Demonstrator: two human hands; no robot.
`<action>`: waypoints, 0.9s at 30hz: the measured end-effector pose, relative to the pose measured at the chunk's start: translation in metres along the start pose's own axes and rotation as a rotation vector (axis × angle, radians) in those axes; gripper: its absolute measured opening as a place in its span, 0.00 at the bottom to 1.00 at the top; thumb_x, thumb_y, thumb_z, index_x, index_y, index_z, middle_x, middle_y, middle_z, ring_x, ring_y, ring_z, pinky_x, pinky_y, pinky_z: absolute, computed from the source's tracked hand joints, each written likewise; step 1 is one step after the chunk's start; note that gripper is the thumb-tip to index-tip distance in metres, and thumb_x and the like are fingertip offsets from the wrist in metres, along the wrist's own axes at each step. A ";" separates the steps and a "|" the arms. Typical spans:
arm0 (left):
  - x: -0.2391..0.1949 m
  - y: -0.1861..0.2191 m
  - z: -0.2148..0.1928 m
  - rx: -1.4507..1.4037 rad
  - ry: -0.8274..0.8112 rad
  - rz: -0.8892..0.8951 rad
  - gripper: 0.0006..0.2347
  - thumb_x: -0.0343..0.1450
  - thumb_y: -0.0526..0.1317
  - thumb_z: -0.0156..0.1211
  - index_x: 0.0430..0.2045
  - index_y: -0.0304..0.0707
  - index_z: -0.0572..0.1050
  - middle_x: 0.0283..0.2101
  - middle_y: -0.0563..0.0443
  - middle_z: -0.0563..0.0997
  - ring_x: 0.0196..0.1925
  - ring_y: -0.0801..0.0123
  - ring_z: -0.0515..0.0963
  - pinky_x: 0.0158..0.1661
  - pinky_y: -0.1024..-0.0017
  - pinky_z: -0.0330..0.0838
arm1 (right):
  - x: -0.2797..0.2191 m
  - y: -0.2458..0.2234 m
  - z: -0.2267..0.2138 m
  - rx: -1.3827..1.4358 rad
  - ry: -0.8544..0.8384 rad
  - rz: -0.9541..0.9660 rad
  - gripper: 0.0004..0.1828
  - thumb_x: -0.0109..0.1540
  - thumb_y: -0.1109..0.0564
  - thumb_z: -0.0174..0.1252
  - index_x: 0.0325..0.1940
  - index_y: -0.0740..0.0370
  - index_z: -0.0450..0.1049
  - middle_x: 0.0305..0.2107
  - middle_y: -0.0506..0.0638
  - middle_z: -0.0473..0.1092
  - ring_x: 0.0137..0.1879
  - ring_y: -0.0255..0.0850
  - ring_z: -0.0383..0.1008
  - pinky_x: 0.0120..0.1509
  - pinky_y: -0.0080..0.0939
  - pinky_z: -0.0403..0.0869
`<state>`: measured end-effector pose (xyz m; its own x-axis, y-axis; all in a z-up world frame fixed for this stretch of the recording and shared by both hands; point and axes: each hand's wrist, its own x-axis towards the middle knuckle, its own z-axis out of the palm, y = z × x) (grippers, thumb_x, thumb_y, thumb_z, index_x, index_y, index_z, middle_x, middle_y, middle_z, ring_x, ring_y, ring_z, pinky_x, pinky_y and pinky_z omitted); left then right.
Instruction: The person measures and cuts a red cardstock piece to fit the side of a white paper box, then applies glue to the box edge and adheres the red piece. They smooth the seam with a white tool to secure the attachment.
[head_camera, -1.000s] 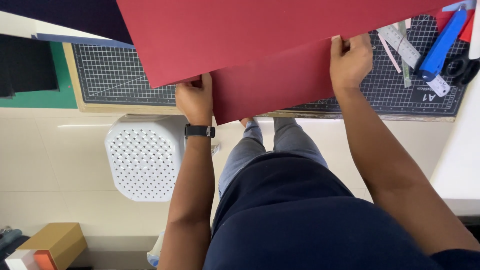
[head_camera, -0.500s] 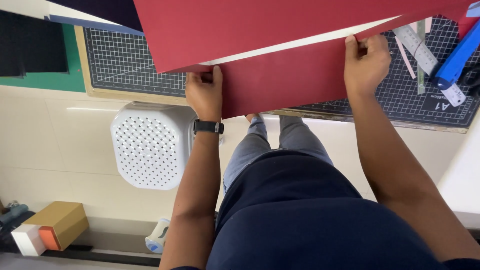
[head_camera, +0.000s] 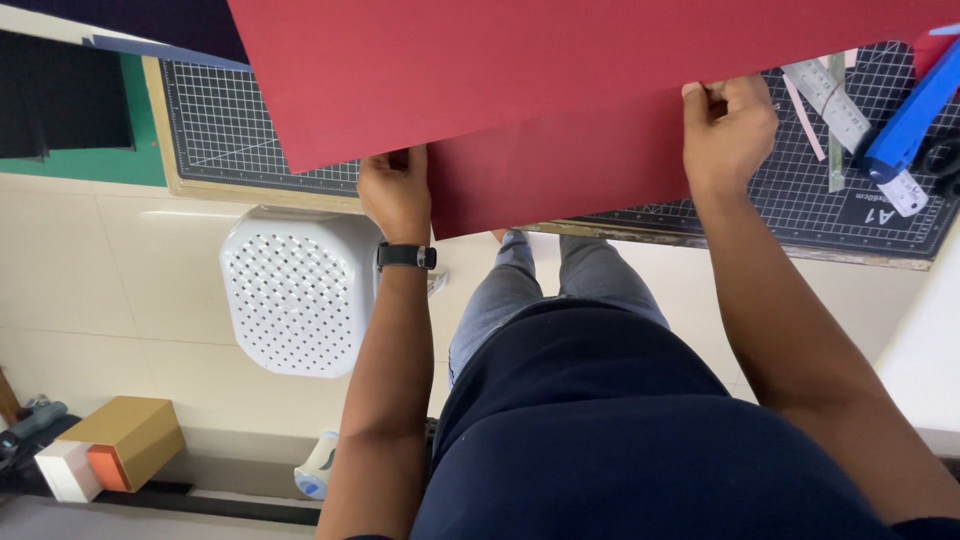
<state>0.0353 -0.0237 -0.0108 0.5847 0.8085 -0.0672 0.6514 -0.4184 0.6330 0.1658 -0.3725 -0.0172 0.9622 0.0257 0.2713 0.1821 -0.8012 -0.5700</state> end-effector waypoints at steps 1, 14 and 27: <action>0.000 0.000 -0.002 0.000 -0.002 0.000 0.17 0.67 0.53 0.66 0.14 0.44 0.70 0.17 0.57 0.78 0.21 0.62 0.79 0.26 0.60 0.69 | -0.001 -0.002 0.000 -0.001 0.000 0.001 0.13 0.66 0.62 0.73 0.32 0.59 0.75 0.33 0.47 0.75 0.32 0.37 0.75 0.34 0.40 0.75; 0.003 -0.014 0.006 0.021 0.005 -0.050 0.19 0.65 0.52 0.69 0.15 0.43 0.65 0.14 0.55 0.65 0.19 0.58 0.65 0.25 0.58 0.65 | -0.003 -0.006 -0.007 0.060 -0.017 -0.063 0.12 0.66 0.67 0.69 0.32 0.60 0.73 0.31 0.49 0.72 0.33 0.39 0.71 0.35 0.40 0.73; 0.005 -0.014 0.005 0.018 0.013 -0.028 0.18 0.65 0.54 0.69 0.17 0.44 0.68 0.17 0.54 0.74 0.22 0.55 0.75 0.27 0.57 0.68 | 0.000 -0.006 0.013 -0.138 0.120 -0.016 0.15 0.62 0.65 0.67 0.27 0.54 0.68 0.24 0.41 0.69 0.24 0.32 0.68 0.27 0.36 0.71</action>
<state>0.0316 -0.0156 -0.0242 0.5598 0.8252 -0.0751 0.6762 -0.4025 0.6171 0.1673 -0.3601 -0.0241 0.9269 -0.0253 0.3746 0.1601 -0.8758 -0.4553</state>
